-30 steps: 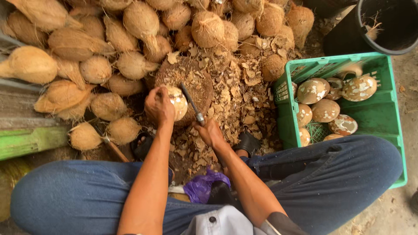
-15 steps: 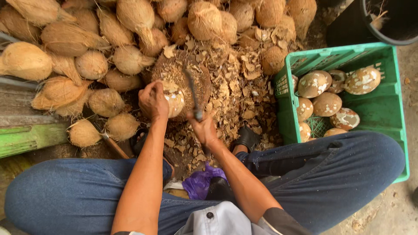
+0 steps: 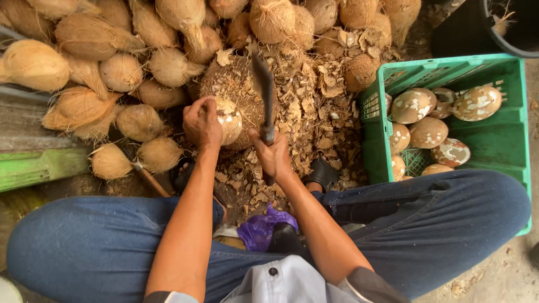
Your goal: The person sits on the ground and uses a curved blade to peel the husk off a coconut. The person rotates the coconut and repeatedly strikes the husk with the blade, removing pieces until the coconut is mostly peeled. The peeled coconut is then placed into a green crate.
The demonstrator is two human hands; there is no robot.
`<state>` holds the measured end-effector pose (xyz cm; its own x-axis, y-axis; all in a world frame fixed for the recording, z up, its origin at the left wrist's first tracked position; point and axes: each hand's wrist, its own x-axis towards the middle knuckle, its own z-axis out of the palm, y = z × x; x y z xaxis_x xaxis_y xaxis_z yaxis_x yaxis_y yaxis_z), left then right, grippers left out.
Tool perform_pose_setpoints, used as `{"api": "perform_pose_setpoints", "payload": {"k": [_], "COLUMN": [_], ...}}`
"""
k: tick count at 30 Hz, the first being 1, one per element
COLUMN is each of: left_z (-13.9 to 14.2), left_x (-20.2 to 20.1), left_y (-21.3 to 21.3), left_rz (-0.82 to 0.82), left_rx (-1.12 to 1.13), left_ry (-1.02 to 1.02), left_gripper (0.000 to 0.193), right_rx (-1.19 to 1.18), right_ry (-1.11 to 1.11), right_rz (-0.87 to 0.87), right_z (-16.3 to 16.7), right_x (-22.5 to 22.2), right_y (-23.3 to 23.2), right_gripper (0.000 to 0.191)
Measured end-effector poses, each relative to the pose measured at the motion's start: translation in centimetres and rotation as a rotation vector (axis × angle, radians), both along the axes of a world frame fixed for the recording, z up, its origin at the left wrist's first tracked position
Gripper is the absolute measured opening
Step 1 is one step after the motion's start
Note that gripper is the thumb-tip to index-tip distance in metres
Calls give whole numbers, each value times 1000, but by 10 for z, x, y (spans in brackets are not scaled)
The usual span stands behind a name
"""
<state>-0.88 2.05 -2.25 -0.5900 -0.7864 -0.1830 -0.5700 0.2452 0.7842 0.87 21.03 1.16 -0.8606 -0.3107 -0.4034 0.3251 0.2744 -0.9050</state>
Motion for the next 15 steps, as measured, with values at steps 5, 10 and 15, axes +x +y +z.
{"api": "perform_pose_setpoints", "payload": {"k": [5,10,15], "left_z": [4,-1,-1], "left_x": [-3,-1,-3], "left_y": [4,4,5], "left_rz": [-6,10,9], "left_rx": [-42,-15,-27], "left_ry": [19,-32,9], "left_gripper": [32,34,38], "right_rx": [137,173,18], "right_ry": [-143,-131,-117], "right_rz": [143,126,-51], "right_z": [-10,9,2], "right_x": [-4,-6,5], "right_y": [-5,9,-6], "right_gripper": [14,34,27]}}
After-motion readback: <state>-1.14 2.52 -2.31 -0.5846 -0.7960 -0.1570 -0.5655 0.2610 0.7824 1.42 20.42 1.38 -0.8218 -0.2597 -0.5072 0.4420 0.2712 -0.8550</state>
